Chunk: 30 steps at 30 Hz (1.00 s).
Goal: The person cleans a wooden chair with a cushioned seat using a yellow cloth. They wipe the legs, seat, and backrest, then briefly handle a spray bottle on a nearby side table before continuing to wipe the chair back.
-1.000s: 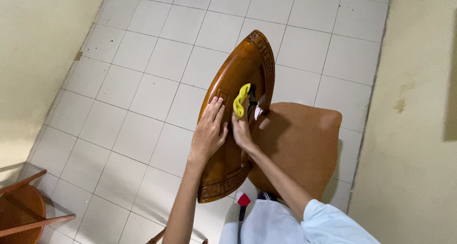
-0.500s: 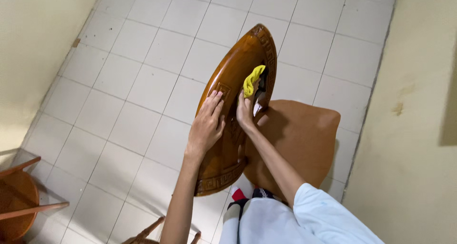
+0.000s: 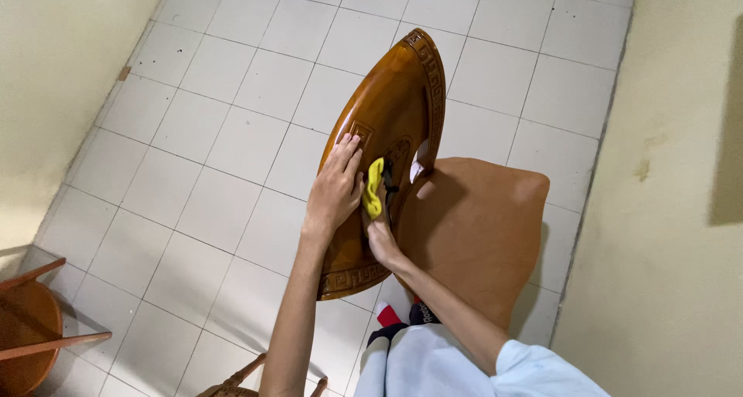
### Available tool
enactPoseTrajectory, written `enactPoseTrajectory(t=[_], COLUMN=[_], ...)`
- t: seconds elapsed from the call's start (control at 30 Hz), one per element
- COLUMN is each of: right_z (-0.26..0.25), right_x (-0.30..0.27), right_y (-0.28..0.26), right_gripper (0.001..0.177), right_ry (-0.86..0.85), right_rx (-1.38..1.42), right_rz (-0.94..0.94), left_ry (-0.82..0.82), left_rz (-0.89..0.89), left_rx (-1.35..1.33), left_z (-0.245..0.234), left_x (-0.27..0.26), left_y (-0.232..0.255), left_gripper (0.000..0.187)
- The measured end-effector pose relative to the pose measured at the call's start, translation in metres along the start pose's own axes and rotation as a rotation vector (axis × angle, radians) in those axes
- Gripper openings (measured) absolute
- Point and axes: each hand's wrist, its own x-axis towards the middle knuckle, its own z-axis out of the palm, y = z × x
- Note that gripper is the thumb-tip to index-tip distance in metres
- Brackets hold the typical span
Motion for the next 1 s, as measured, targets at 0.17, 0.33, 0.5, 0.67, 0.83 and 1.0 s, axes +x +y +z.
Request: enactPoseTrajectory(t=[0.17,0.33,0.5,0.67,0.83,1.0], right_z=[-0.020,-0.016,-0.016,-0.027,-0.028,-0.003], right_x=[-0.037,-0.048,-0.008,0.063,0.078,0.017], right_y=[-0.013,0.048,0.093,0.038,0.033,0.036], right_gripper=[0.081,0.068,0.057,0.062,0.062,0.068], right_ry=[-0.227,-0.232,-0.159,-0.064,0.025,0.025], right_rx=[0.008,-0.089,-0.042,-0.059,-0.046,-0.052], right_rz=[0.173,0.331,0.309,0.229,0.117,-0.037], left_ry=[0.020,0.028,0.015,0.028,0.038,0.041], left_rz=[0.021,0.044,0.036,0.039,0.035,0.028], left_rx=[0.007,0.027,0.013,0.022,-0.041,-0.068], left_z=[-0.001,0.001,0.006,0.008,0.004,-0.005], left_x=[-0.001,0.000,-0.003,-0.001,0.000,0.001], left_y=[0.001,-0.001,-0.003,-0.005,-0.005,0.001], left_gripper=[0.045,0.046,0.045,0.047,0.042,0.042])
